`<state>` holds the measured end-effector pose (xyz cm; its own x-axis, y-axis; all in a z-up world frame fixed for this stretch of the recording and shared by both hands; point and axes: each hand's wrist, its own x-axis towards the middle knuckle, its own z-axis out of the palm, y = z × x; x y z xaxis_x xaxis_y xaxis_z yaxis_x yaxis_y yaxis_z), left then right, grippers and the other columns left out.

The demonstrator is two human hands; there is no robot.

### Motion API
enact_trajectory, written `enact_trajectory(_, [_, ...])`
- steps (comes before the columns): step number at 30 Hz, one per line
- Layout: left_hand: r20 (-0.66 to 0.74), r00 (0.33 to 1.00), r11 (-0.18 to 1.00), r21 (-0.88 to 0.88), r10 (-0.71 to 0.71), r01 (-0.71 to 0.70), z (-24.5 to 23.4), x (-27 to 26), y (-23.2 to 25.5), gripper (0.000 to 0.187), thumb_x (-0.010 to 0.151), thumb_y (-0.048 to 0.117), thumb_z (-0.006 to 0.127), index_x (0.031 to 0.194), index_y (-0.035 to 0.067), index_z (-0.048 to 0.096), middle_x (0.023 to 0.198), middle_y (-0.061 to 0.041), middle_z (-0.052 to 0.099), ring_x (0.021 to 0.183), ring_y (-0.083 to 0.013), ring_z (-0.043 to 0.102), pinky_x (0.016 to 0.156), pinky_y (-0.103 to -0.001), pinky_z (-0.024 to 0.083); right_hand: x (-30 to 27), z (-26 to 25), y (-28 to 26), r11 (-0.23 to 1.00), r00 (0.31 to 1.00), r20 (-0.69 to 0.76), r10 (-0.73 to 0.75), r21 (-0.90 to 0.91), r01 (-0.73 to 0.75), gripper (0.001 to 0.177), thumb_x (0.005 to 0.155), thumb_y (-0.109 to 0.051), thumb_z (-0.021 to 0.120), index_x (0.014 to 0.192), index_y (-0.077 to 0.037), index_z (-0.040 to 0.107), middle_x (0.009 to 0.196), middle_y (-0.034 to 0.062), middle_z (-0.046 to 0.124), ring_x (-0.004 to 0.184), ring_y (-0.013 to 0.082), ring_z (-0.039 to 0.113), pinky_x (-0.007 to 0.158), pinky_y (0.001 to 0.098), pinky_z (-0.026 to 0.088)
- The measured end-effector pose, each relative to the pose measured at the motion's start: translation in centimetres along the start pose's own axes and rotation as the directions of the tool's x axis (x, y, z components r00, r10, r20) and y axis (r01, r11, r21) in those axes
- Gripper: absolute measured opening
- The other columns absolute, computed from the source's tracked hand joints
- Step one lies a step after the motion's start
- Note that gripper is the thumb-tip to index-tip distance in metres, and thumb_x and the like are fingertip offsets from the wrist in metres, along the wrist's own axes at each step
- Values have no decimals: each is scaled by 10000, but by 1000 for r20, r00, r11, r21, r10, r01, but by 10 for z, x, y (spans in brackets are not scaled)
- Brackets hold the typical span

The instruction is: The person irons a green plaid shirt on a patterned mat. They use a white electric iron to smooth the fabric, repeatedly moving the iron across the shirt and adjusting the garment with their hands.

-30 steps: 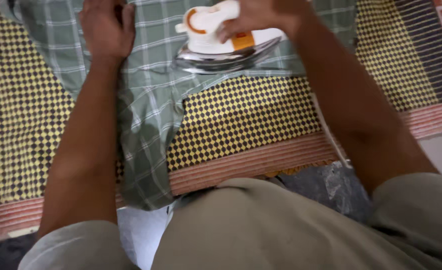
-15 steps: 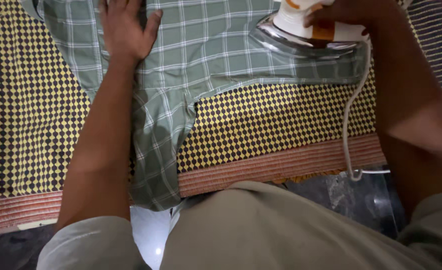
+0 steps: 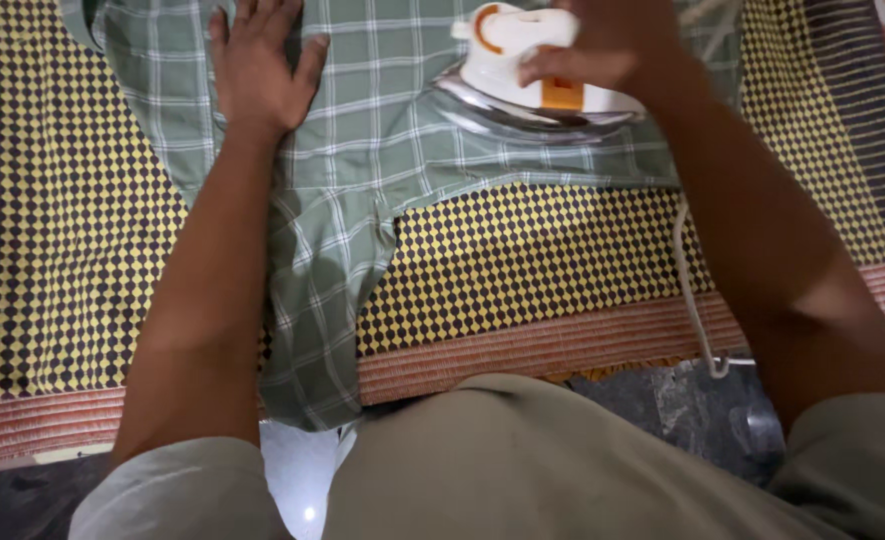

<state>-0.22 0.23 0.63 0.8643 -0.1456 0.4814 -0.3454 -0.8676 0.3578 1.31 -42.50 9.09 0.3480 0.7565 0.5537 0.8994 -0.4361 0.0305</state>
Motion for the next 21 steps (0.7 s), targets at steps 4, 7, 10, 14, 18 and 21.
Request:
enact_trajectory(4, [9, 1000, 1000, 12, -26, 26, 1, -1, -1, 550, 1053, 462, 574, 1397, 38, 638, 1513, -163, 559, 1449, -401, 403, 1185, -631, 173, -19, -19, 9, 907, 897, 147, 416, 3, -421, 450, 910, -461, 912, 1178, -145, 736, 1063, 124, 746, 933, 293, 718, 781, 405, 565])
enact_trajectory(7, [8, 1000, 1000, 4, -28, 28, 4, -1, -1, 553, 1035, 457, 570, 1392, 41, 644, 1529, -168, 538, 1445, -409, 384, 1167, -640, 163, -33, -33, 15, 795, 784, 137, 605, -66, -602, 468, 898, -498, 904, 1150, -136, 744, 1030, 117, 744, 892, 287, 714, 753, 406, 560])
enact_trajectory(10, [-3, 1000, 1000, 11, -16, 16, 4, -1, -1, 556, 1035, 456, 568, 1405, 47, 638, 1549, -161, 527, 1463, -406, 377, 1182, -636, 165, -39, -39, 20, 716, 709, 101, 698, -116, -688, 491, 887, -534, 896, 1122, -127, 753, 996, 111, 743, 852, 281, 710, 725, 406, 555])
enact_trajectory(14, [7, 998, 998, 36, -60, 59, 5, 0, 3, 529, 1005, 445, 566, 1368, 68, 644, 1530, -145, 539, 1448, -400, 398, 1165, -636, 177, -38, -33, 21, 675, 668, 103, 737, -144, -724, 528, 871, -583, 886, 1085, -115, 764, 952, 103, 741, 798, 273, 704, 688, 408, 549])
enact_trajectory(18, [-9, 998, 997, 41, -70, 70, 5, 2, 5, 479, 1037, 411, 541, 1369, 82, 648, 1532, -123, 547, 1453, -387, 422, 1185, -625, 200, -30, -13, 21, 718, 702, 154, 696, -157, -678, 570, 856, -631, 875, 1048, -103, 776, 907, 94, 740, 744, 265, 699, 650, 409, 543])
enact_trajectory(21, [3, 996, 995, 57, -87, 87, 5, 2, 3, 454, 1040, 365, 506, 1371, 87, 645, 1544, -113, 537, 1445, -376, 429, 1184, -619, 210, -20, 6, 19, 858, 847, 162, 507, -183, -479, 605, 844, -668, 867, 1020, -94, 785, 874, 88, 738, 703, 259, 695, 622, 409, 539])
